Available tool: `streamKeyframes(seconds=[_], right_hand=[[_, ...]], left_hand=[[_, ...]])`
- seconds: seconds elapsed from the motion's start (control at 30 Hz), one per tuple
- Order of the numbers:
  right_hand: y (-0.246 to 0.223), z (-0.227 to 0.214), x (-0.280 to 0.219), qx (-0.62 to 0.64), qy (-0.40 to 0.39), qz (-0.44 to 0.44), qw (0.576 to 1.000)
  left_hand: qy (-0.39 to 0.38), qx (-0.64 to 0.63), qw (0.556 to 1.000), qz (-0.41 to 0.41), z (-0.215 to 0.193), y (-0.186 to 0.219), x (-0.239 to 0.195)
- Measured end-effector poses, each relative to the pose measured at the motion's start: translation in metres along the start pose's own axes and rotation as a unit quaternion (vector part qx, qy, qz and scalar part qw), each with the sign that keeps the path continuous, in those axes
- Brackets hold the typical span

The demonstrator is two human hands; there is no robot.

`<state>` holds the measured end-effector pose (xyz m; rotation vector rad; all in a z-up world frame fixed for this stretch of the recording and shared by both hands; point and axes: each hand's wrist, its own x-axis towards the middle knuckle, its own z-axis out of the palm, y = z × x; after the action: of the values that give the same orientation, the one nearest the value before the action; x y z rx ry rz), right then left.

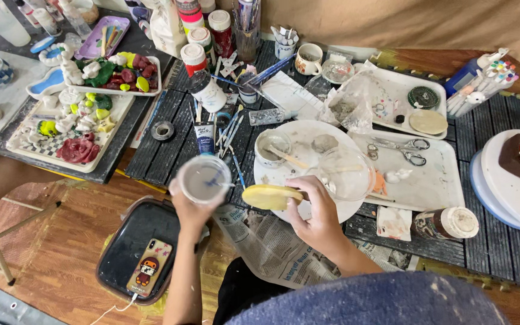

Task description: The person kneads and shapes a piece of clay on a white plate, then places it into a clear plastic container. They repeat this process with additional pieces of clay, organizing them in the container.

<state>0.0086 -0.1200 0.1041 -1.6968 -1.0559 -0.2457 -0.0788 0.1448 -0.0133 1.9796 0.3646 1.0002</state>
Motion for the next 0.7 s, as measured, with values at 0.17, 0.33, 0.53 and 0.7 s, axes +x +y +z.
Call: streamKeyframes(seconds=[0.17, 0.33, 0.53, 0.7], right_hand=[[-0.006, 0.024, 0.011, -0.001, -0.007, -0.063, 0.998], [0.004, 0.060, 0.014, -0.064, -0.085, 0.032, 0.994], [0.021, 0.062, 0.013, -0.142, -0.133, 0.015, 0.981], [0.018, 0.050, 0.015, -0.057, -0.178, 0.010, 0.982]], left_hand=[[-0.036, 0.054, 0.998, 0.008, 0.026, 0.020, -0.041], [-0.038, 0.075, 0.996, 0.033, 0.049, 0.009, -0.052], [-0.029, 0.114, 0.989, 0.086, 0.052, -0.005, -0.057], [-0.050, 0.140, 0.984, 0.096, 0.057, -0.010, -0.057]])
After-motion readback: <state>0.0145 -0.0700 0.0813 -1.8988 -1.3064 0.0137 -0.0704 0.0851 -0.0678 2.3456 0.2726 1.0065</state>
